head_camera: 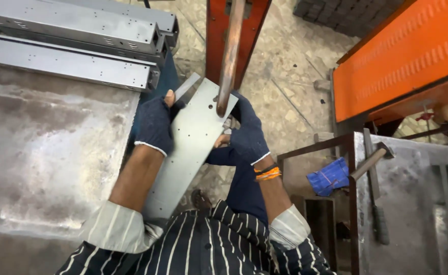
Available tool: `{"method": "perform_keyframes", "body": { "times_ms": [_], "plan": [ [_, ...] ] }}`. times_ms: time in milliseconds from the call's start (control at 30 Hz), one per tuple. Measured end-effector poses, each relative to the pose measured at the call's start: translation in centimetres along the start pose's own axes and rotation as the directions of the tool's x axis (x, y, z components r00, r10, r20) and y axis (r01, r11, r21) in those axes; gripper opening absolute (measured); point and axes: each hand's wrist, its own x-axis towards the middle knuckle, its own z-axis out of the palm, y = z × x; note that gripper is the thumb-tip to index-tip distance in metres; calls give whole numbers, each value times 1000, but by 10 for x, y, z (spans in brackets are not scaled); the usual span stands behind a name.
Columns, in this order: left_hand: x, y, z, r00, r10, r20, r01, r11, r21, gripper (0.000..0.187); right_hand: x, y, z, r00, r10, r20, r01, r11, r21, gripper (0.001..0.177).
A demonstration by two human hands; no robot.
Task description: Assembling metal components using a spot welding machine and smoothing edges with a hand file.
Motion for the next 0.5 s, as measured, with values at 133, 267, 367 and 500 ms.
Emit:
{"method": "perform_keyframes", "body": {
  "times_ms": [133,267,367,500],
  "plan": [
    [5,-19,1,996,84,-43,-81,994,68,42,4,0,-3,1000,-4,26,0,989,146,120],
    [-3,-11,6,998,-43,-37,35,978,-208,39,4,-1,-6,998,33,44,-39,987,159,118],
    [-1,-14,0,991,-111,-74,91,969,-229,36,3,8,-5,999,15,38,-22,985,173,118],
    [-16,-1,-3,990,-111,86,136,907,-398,28,0,12,-4,996,90,14,-90,963,254,114]
  ]
}}
